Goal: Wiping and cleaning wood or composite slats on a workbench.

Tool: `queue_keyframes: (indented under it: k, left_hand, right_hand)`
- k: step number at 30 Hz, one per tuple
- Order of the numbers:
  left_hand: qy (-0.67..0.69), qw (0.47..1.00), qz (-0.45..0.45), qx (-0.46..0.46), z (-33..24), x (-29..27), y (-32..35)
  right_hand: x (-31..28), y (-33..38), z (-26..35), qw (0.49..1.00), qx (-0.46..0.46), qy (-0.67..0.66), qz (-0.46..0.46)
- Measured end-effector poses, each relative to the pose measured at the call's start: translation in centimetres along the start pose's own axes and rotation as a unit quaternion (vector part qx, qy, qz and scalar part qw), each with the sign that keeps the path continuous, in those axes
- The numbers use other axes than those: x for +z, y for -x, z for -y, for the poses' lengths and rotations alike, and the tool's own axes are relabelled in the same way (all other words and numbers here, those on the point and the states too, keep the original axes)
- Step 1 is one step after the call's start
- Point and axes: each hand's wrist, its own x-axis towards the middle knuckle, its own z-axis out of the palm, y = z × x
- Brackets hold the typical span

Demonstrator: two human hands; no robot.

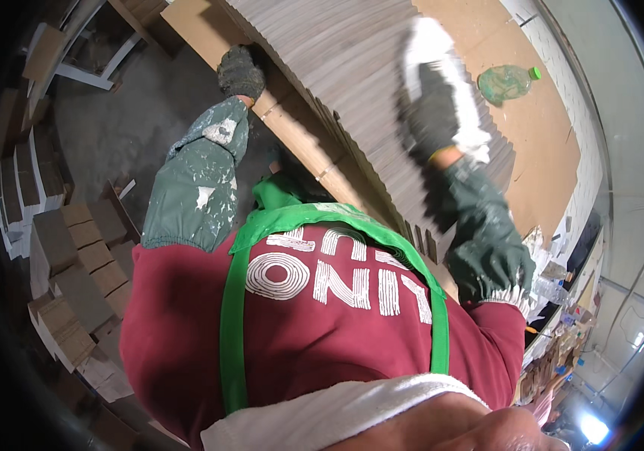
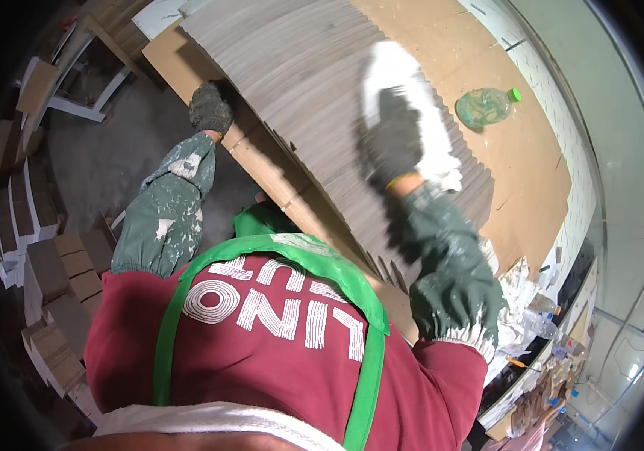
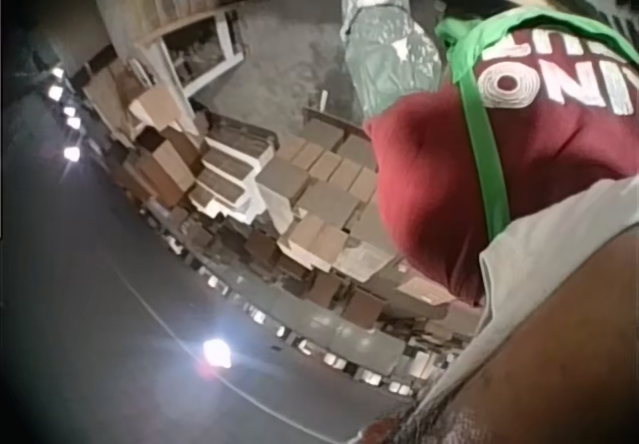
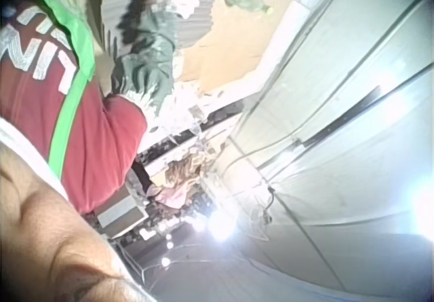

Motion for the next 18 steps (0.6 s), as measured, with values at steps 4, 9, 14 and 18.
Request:
queue_keyframes:
  k: [4,9,14,18]
  left_hand:
    - [0.006,0.999,0.036,-0.012,-0.7,-0.4,0.1]
    - [-0.044,0.999,-0.015,0.005,0.6,2.4,0.2]
    - [0.021,0.999,0.007,-0.033,-0.1,1.3,0.9]
    - [0.054,0.997,0.039,-0.040,-0.1,0.4,0.4]
  right_hand:
    - [-2.2,0.6,5.4,0.978,-0.196,-0.012,0.068]
    - [0.2,-11.0,-4.2,0.997,0.002,0.073,0.019]
    - [-1.6,-4.0,8.2,0.980,-0.174,-0.034,0.091]
    - [0.7,-8.3,6.7,0.975,-0.212,-0.059,-0.001]
